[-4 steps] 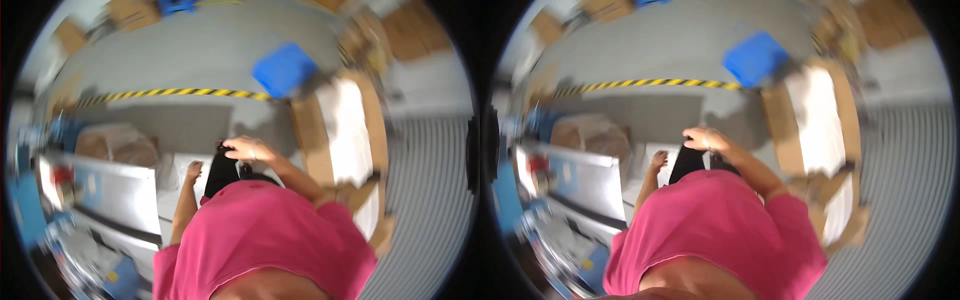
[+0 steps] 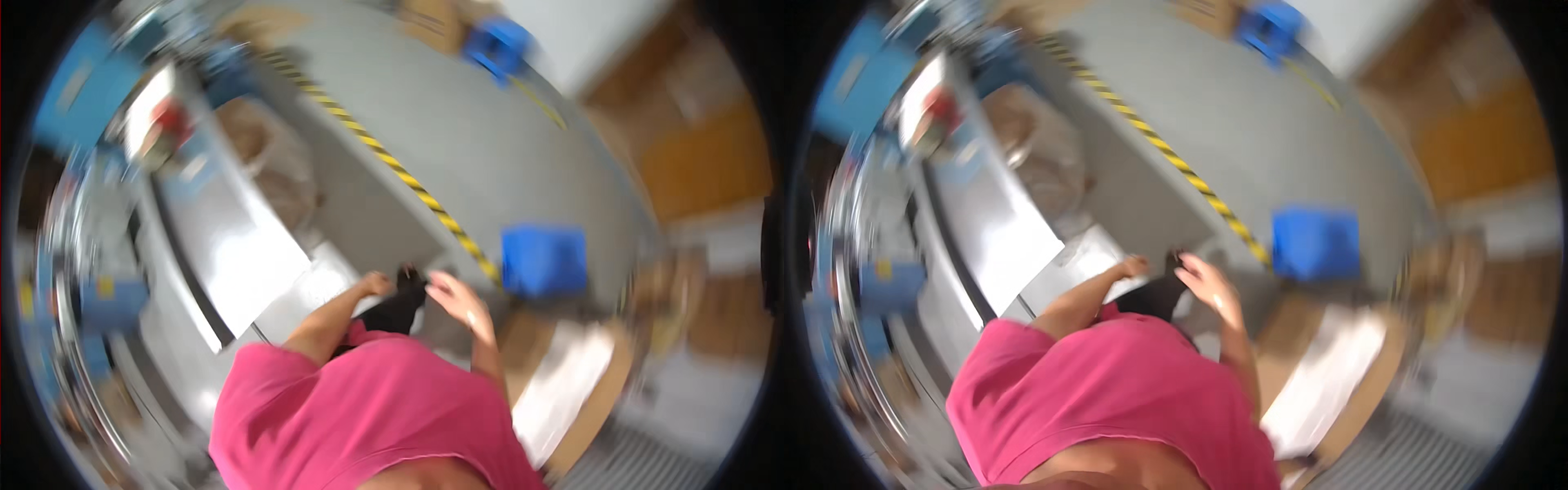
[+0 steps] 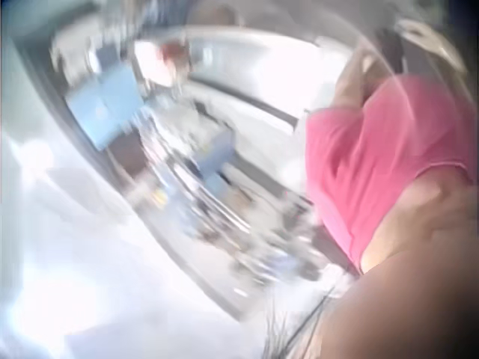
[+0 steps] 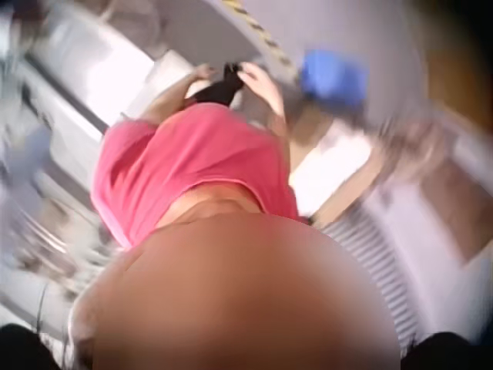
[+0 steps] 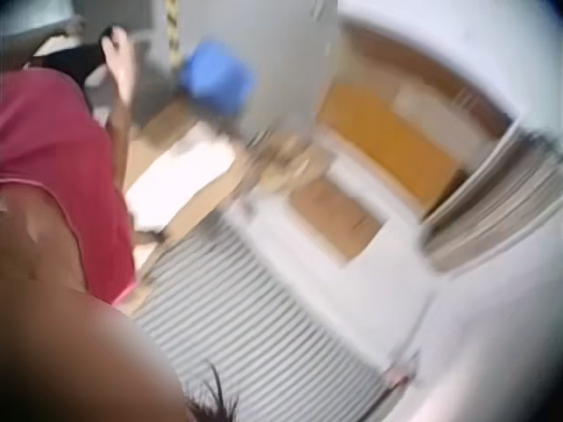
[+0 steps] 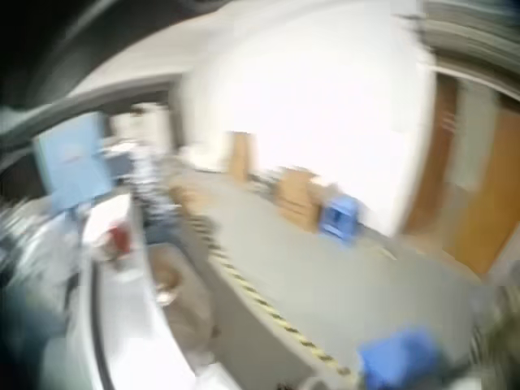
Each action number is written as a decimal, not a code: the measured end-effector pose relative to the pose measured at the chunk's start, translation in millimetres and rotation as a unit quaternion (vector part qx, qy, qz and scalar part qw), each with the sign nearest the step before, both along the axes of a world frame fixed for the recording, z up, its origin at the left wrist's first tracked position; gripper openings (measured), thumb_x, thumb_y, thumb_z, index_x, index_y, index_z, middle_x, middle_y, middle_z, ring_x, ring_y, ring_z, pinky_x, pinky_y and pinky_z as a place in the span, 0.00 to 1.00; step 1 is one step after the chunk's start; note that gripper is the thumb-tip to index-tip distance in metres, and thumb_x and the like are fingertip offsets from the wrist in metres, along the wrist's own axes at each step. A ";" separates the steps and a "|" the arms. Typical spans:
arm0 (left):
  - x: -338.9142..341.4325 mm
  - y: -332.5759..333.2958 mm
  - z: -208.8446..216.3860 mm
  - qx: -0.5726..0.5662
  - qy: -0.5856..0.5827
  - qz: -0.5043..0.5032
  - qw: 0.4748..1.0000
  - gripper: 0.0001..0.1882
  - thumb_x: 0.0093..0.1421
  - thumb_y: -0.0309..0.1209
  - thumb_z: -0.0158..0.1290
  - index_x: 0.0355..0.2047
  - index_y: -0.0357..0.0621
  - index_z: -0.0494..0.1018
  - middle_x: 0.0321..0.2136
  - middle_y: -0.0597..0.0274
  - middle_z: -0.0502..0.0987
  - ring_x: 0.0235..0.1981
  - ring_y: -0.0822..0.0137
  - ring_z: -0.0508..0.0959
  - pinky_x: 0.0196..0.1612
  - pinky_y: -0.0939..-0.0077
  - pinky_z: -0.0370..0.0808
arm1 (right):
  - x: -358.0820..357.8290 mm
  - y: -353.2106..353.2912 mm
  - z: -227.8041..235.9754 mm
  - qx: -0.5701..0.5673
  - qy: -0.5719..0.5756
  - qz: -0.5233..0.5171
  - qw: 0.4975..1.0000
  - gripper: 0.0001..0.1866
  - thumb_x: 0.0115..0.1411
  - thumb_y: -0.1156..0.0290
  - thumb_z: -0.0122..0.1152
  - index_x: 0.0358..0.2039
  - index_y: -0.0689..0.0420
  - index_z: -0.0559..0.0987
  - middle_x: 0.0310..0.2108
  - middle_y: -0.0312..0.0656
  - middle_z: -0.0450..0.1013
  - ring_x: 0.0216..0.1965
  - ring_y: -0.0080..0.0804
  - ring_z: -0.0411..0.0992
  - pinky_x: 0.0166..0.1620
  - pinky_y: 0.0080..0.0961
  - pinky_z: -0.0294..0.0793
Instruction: Gather pleated paper filters from the machine output and place them onto a conveyor belt for packaging.
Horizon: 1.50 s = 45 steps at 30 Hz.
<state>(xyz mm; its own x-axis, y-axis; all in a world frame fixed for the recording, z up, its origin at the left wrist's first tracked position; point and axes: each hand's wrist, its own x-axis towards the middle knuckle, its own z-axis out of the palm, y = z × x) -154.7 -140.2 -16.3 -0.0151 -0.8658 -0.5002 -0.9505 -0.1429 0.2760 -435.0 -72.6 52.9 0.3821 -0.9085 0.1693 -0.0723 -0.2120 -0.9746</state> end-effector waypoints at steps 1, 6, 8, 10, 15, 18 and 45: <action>-25.6 26.4 -30.9 0.021 0.002 -0.145 0.989 0.21 0.48 0.45 0.48 0.32 0.41 0.77 0.32 0.46 0.77 0.34 0.52 0.77 0.37 0.63 0.73 | -24.6 10.5 -50.1 0.046 -0.007 0.013 0.999 0.24 0.57 0.61 0.58 0.50 0.61 0.69 0.42 0.45 0.73 0.44 0.32 0.71 0.47 0.27 0.69; -193.6 85.4 -158.4 0.110 0.161 0.044 0.980 0.20 0.48 0.43 0.47 0.31 0.38 0.76 0.35 0.43 0.75 0.39 0.49 0.75 0.42 0.60 0.71 | -256.8 56.3 -167.8 0.181 0.503 -0.050 0.844 0.21 0.54 0.56 0.53 0.39 0.60 0.75 0.34 0.52 0.74 0.35 0.48 0.73 0.36 0.35 0.72; -208.7 54.4 -138.3 0.138 0.197 0.030 0.970 0.21 0.51 0.44 0.47 0.32 0.38 0.75 0.35 0.43 0.75 0.40 0.49 0.75 0.43 0.61 0.71 | -295.5 50.8 -140.3 0.227 0.670 0.027 0.706 0.21 0.51 0.57 0.55 0.37 0.62 0.75 0.35 0.58 0.73 0.39 0.53 0.71 0.39 0.41 0.71; -215.4 33.4 -128.0 0.001 0.239 0.096 0.966 0.19 0.51 0.42 0.48 0.33 0.38 0.75 0.35 0.43 0.75 0.40 0.49 0.75 0.43 0.61 0.71 | -336.6 36.9 -152.1 0.195 0.678 0.022 0.708 0.17 0.49 0.61 0.56 0.33 0.61 0.77 0.35 0.55 0.73 0.39 0.51 0.72 0.40 0.41 0.72; -217.5 -8.8 -73.5 -0.018 0.276 0.123 0.953 0.21 0.50 0.43 0.48 0.36 0.37 0.74 0.35 0.42 0.75 0.40 0.47 0.75 0.44 0.59 0.71 | -438.2 -58.0 -276.8 0.060 0.690 0.235 0.682 0.13 0.48 0.64 0.56 0.30 0.60 0.77 0.34 0.53 0.74 0.38 0.49 0.73 0.39 0.41 0.72; -213.2 -46.9 -74.2 -0.039 0.275 0.128 0.952 0.22 0.50 0.43 0.48 0.36 0.36 0.73 0.35 0.43 0.75 0.40 0.47 0.75 0.44 0.59 0.71 | -533.2 -104.1 -374.1 -0.005 0.703 0.342 0.623 0.10 0.47 0.66 0.57 0.28 0.59 0.77 0.33 0.52 0.74 0.37 0.48 0.73 0.39 0.40 0.72; 258.2 -20.4 148.6 -0.426 -0.319 0.589 0.609 0.25 0.47 0.32 0.57 0.45 0.38 0.66 0.45 0.46 0.66 0.45 0.48 0.66 0.46 0.59 0.65 | 262.2 -486.5 -158.4 0.310 0.369 0.351 0.803 0.10 0.57 0.69 0.54 0.37 0.61 0.72 0.23 0.35 0.69 0.19 0.20 0.66 0.17 0.15 0.65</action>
<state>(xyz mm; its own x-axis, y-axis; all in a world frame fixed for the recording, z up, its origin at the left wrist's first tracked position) 103.5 -160.6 132.3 0.8286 -0.0383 0.5586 -0.2801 -0.8922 0.3543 -172.7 -559.1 -105.4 0.6257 -0.2468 -0.7400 -0.7529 0.0571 -0.6556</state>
